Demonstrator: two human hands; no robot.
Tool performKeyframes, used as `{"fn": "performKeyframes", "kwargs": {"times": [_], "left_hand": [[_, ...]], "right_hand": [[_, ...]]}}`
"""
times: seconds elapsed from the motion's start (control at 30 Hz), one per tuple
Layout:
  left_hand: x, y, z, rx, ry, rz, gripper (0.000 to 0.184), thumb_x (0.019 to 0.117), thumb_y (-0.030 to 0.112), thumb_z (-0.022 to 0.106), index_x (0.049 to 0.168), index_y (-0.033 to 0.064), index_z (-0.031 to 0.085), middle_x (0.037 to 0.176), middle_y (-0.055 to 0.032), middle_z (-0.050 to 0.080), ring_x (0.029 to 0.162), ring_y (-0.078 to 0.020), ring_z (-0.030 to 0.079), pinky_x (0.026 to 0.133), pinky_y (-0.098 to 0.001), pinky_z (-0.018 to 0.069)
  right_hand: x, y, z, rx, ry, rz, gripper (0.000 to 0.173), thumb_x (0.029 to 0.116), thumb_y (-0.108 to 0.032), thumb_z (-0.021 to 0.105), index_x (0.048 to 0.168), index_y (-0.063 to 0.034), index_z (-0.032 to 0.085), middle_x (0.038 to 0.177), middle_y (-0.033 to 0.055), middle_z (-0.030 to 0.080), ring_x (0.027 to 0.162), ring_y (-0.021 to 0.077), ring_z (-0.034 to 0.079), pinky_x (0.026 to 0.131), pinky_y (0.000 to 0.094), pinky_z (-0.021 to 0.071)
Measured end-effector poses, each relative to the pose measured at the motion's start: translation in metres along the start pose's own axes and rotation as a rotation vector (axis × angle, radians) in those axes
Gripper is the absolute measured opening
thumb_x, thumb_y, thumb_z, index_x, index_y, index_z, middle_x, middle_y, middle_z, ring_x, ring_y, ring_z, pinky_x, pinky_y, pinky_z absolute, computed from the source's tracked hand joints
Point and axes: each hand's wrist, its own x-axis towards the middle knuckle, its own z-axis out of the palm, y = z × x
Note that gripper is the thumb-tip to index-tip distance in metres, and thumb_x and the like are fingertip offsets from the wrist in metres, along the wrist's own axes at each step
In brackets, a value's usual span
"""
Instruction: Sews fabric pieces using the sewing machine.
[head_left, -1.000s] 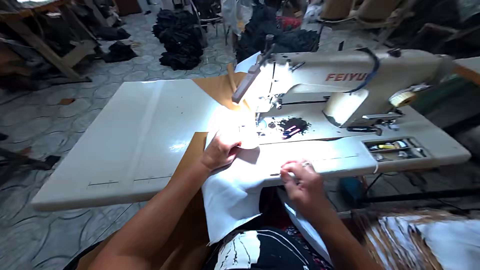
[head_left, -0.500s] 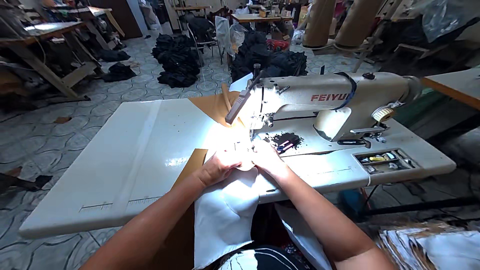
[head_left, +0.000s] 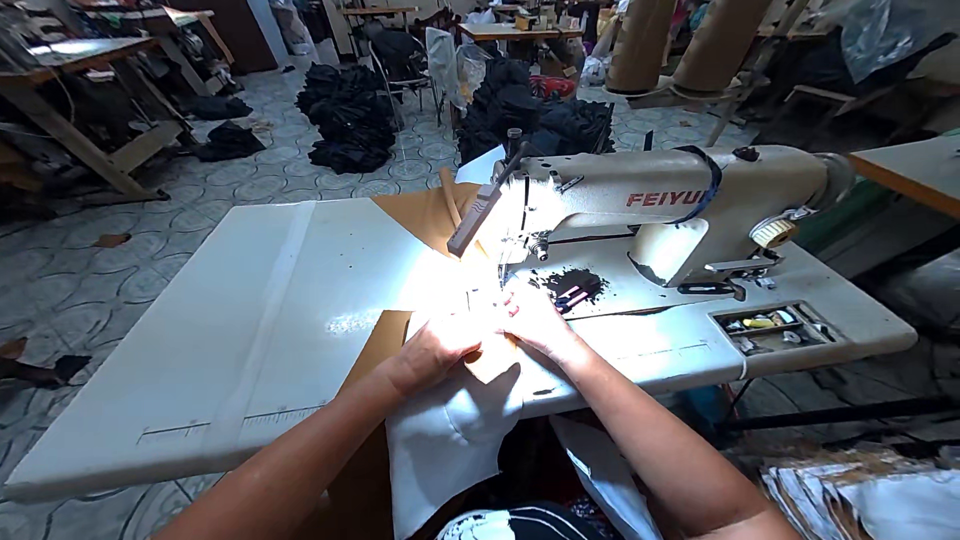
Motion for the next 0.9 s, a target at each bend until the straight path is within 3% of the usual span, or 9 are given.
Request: {"fn": "performKeyframes", "kwargs": {"times": [0.2,0.3,0.4,0.47,0.57,0.7,0.87,0.9], "left_hand": [[0.002,-0.01,0.006,-0.016,0.028,0.063,0.022,0.0887,0.001,0.057,0.099,0.0025,0.077,0.1,-0.0156,0.076,0.099,-0.0336,0.074,0.092,-0.0495,0.0569],[0.002,-0.012,0.009,-0.005,0.027,0.042,0.023,0.0884,0.002,0.057,0.1,0.0022,0.077,0.099,-0.0158,0.077,0.096,-0.034,0.075,0.088,-0.05,0.0579],[0.001,-0.011,0.011,-0.01,0.002,-0.022,0.025,0.0858,0.0,0.059,0.104,0.0019,0.077,0.097,-0.0177,0.077,0.09,-0.0376,0.075,0.076,-0.0551,0.059],[0.002,-0.01,0.011,-0.01,0.002,-0.025,0.025,0.0859,0.0,0.059,0.103,0.0021,0.077,0.098,-0.017,0.076,0.091,-0.0366,0.075,0.078,-0.0537,0.059],[0.004,-0.01,0.011,-0.005,0.046,0.024,0.023,0.0871,0.002,0.058,0.101,0.0032,0.077,0.097,-0.0145,0.077,0.093,-0.0328,0.075,0.084,-0.0497,0.0589],[0.006,-0.007,0.012,-0.001,0.056,0.039,0.022,0.0899,0.005,0.058,0.101,0.0044,0.077,0.096,-0.0133,0.077,0.092,-0.0313,0.075,0.082,-0.0482,0.0593],[0.009,0.001,0.008,-0.038,-0.016,-0.016,0.02,0.0887,0.002,0.059,0.101,0.0042,0.075,0.099,-0.0125,0.076,0.097,-0.0307,0.074,0.089,-0.0488,0.0574],[0.009,0.004,0.007,-0.04,-0.031,-0.042,0.02,0.0879,0.002,0.059,0.101,0.0044,0.074,0.098,-0.0121,0.075,0.096,-0.0307,0.073,0.088,-0.0491,0.0573]], "right_hand": [[-0.002,-0.006,-0.005,0.023,-0.015,0.074,0.034,0.0837,-0.006,0.081,0.111,0.0049,0.065,0.089,0.0159,0.068,0.078,0.0232,0.066,0.076,0.0414,0.0559],[-0.002,-0.007,-0.006,0.055,-0.016,0.127,0.026,0.0901,-0.006,0.074,0.112,0.0038,0.064,0.084,0.0138,0.066,0.07,0.0187,0.063,0.07,0.0363,0.0552],[-0.001,-0.006,-0.005,0.012,-0.008,0.126,0.026,0.0922,-0.011,0.073,0.113,0.0024,0.065,0.084,0.0137,0.068,0.071,0.0192,0.065,0.071,0.0371,0.056],[-0.001,-0.006,-0.006,-0.03,-0.012,0.101,0.035,0.0871,-0.012,0.079,0.116,0.0008,0.065,0.087,0.0138,0.07,0.077,0.0226,0.067,0.077,0.0424,0.0558],[0.0,-0.004,-0.006,-0.079,-0.001,0.089,0.038,0.0852,-0.014,0.081,0.117,-0.0002,0.066,0.088,0.0139,0.069,0.078,0.025,0.066,0.077,0.0455,0.0547],[-0.002,-0.002,-0.006,-0.032,0.042,0.074,0.035,0.0854,-0.01,0.08,0.116,0.0007,0.066,0.081,0.0109,0.067,0.072,0.0201,0.064,0.073,0.0399,0.0543],[-0.004,0.003,-0.002,-0.031,0.135,0.02,0.024,0.0819,-0.007,0.081,0.101,0.0027,0.071,0.094,0.0141,0.07,0.079,0.0206,0.066,0.076,0.0397,0.0552],[-0.004,0.005,-0.001,-0.03,0.149,0.009,0.027,0.0806,-0.006,0.082,0.103,0.0023,0.07,0.092,0.0133,0.069,0.078,0.0203,0.065,0.075,0.0393,0.0553]]}}
